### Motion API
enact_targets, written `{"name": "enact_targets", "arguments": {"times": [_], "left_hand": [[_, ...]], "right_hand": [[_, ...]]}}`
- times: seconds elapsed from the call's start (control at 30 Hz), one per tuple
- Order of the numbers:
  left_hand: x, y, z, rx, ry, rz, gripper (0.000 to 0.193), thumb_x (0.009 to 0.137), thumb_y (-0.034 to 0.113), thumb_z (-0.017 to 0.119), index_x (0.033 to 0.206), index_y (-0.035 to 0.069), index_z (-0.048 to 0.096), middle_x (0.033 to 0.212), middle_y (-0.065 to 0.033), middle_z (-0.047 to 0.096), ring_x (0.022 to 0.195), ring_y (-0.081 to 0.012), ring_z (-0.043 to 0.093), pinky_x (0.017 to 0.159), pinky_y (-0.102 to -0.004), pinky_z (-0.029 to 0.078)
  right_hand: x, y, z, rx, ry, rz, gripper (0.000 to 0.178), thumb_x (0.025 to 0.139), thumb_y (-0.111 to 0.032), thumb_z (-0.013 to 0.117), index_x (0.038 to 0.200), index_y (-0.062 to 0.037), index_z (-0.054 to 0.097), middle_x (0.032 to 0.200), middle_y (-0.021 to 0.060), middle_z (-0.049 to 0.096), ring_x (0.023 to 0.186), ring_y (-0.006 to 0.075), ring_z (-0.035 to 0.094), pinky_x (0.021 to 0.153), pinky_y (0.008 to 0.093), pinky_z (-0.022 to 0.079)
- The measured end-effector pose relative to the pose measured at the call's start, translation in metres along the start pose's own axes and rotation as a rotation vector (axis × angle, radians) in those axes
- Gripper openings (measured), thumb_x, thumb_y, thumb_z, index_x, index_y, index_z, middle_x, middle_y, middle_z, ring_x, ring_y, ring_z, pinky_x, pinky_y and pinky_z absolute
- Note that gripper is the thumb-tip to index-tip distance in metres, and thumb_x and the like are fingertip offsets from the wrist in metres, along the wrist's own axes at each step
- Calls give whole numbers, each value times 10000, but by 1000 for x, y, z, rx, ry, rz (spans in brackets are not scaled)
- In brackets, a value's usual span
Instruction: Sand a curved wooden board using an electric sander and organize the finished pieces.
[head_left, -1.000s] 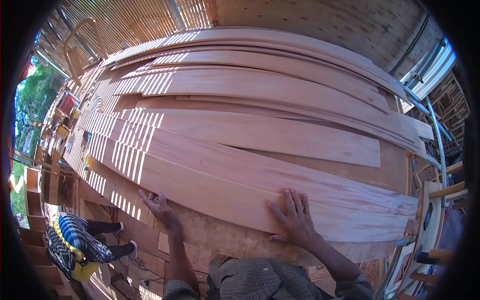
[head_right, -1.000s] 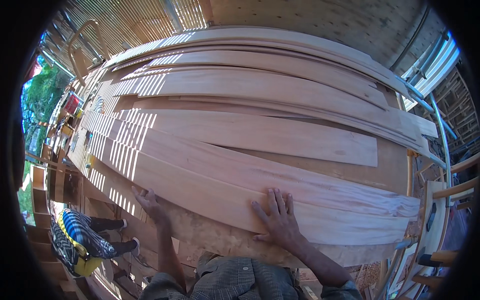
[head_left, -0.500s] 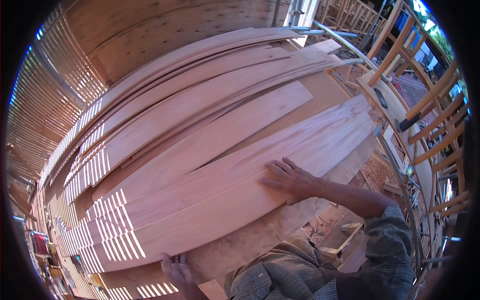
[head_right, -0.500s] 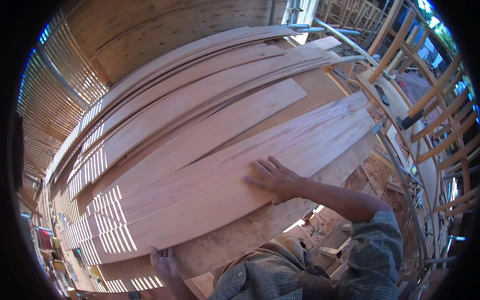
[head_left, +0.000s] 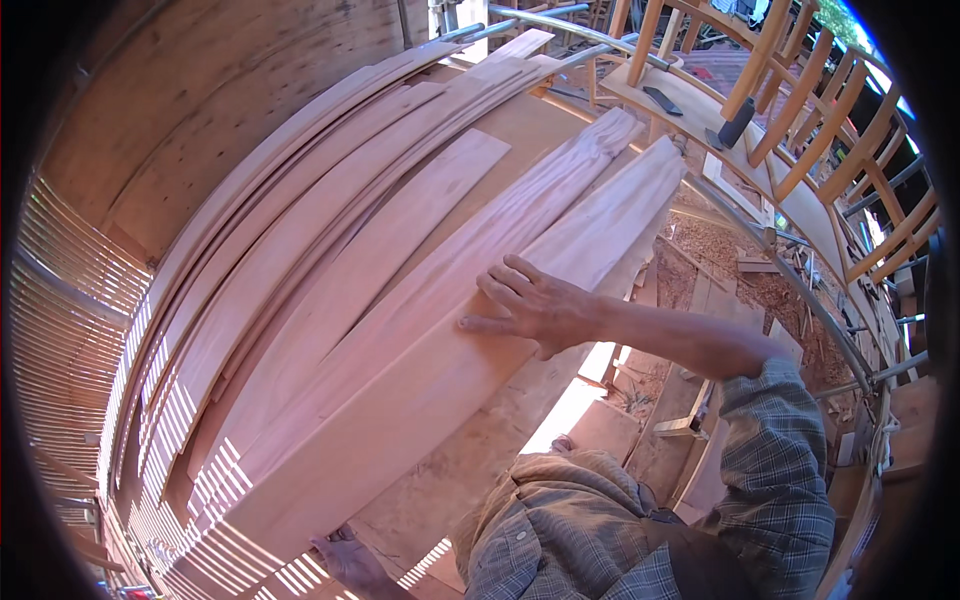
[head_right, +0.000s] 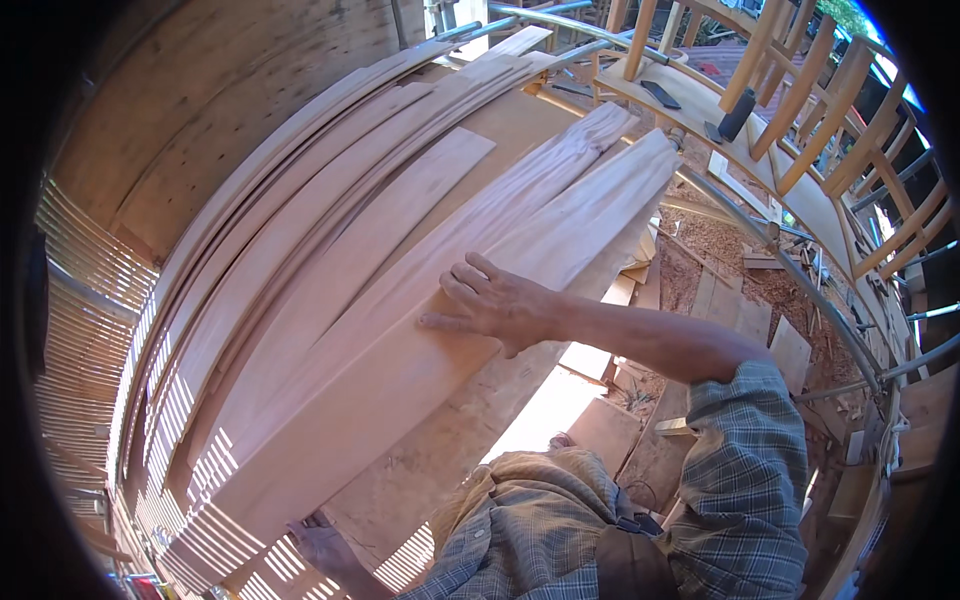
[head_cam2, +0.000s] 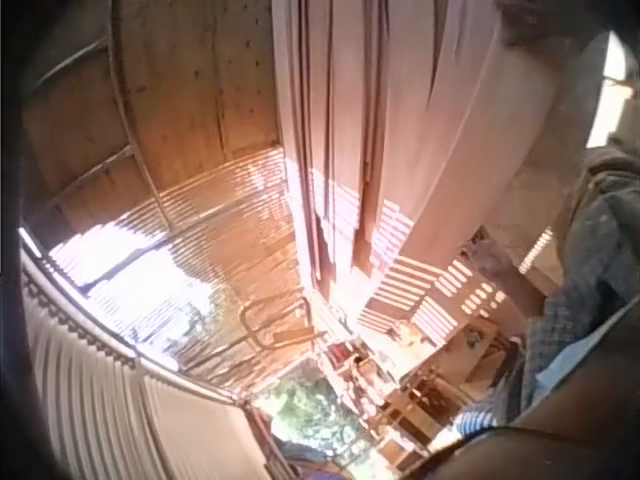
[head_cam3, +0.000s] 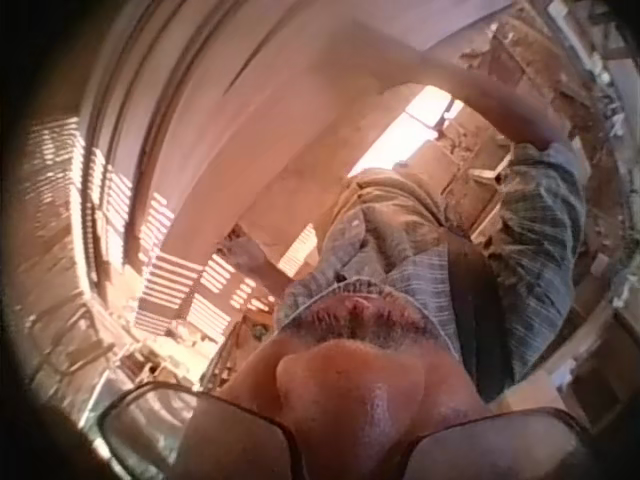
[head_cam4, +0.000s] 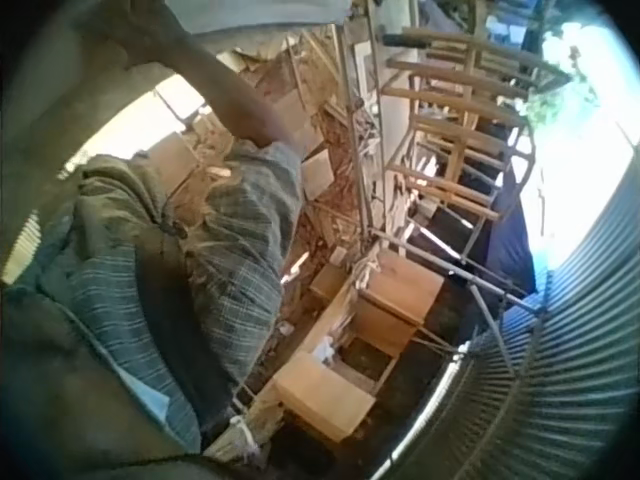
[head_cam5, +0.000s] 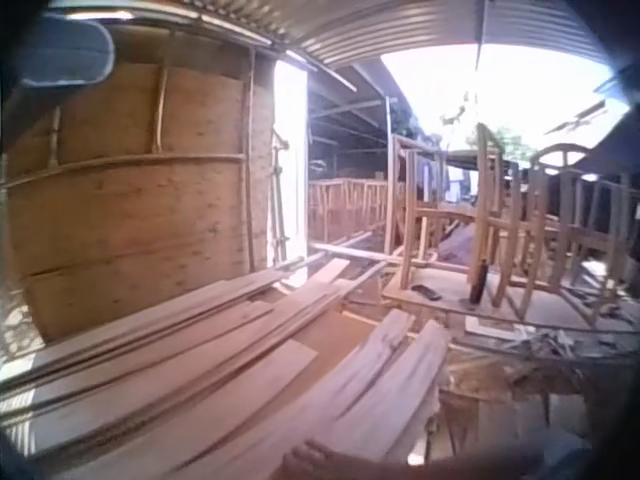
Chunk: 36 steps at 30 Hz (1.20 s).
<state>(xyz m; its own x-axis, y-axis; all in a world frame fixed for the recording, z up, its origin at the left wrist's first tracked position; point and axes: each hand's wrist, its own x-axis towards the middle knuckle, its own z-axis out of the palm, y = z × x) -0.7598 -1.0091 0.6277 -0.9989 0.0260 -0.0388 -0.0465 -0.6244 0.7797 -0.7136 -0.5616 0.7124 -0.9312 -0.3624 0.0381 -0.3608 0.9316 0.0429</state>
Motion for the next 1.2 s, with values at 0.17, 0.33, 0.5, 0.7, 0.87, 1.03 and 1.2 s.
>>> {"name": "enact_targets", "arguments": {"times": [0.17, 0.33, 0.5, 0.7, 0.87, 1.03, 1.2], "left_hand": [[7, 0, 4, 25, -168, 92, 372, 954, 251, 438, 1275, 64, 420, 1238, -91, 499, 1107, -208, 484, 991, -365, 368], [-9, -14, 42, -21, -303, 101, 436, 945, 291, 449, 1313, 65, 391, 1302, -78, 456, 1187, -206, 427, 1014, -396, 321], [-20, -41, 81, 83, -387, 67, 458, 927, 281, 483, 1324, 76, 382, 1322, -54, 434, 1232, -194, 371, 1040, -400, 266], [-14, -59, 114, 188, -666, -35, 458, 911, 275, 512, 1300, 54, 413, 1312, -50, 438, 1222, -203, 377, 1028, -403, 272], [5, -68, 148, 320, -731, -40, 485, 831, 263, 628, 1233, 36, 479, 1242, -66, 511, 1169, -223, 440, 1020, -401, 311], [40, -90, 171, 486, -807, -36, 456, 928, 243, 476, 1245, -79, 415, 1243, -187, 458, 1138, -252, 458, 996, -408, 336], [24, -107, 213, 493, -929, -230, 525, 912, 299, 504, 1306, -17, 364, 1289, -161, 433, 1187, -269, 419, 1010, -397, 326]], "right_hand": [[-64, -16, -27, -110, 159, 111, 1096, 411, -320, 802, 1388, -212, 318, 1227, 231, 398, 1205, 376, 358, 1055, 589, 223], [-136, -34, -43, 26, 144, 223, 1063, 396, -329, 820, 1359, -231, 379, 1263, 243, 343, 1222, 417, 323, 1042, 604, 221], [-213, -48, -26, 142, 79, 391, 1092, 407, -349, 831, 1377, -246, 340, 1255, 256, 335, 1205, 423, 338, 1055, 587, 230], [-288, -93, -7, 231, 202, 628, 1017, 353, -301, 845, 1285, -204, 451, 1232, 246, 337, 1172, 449, 350, 1025, 572, 270], [-321, -142, 5, 290, 218, 879, 974, 420, -345, 844, 1298, -220, 439, 1275, 243, 311, 1221, 443, 311, 1053, 572, 231], [-327, -215, 15, 324, 229, 1134, 987, 440, -413, 837, 1316, -234, 422, 1283, 252, 303, 1223, 464, 300, 1061, 577, 212], [-313, -290, 36, 325, 273, 1357, 965, 457, -423, 841, 1305, -217, 429, 1267, 253, 316, 1207, 464, 324, 1032, 583, 264]]}}
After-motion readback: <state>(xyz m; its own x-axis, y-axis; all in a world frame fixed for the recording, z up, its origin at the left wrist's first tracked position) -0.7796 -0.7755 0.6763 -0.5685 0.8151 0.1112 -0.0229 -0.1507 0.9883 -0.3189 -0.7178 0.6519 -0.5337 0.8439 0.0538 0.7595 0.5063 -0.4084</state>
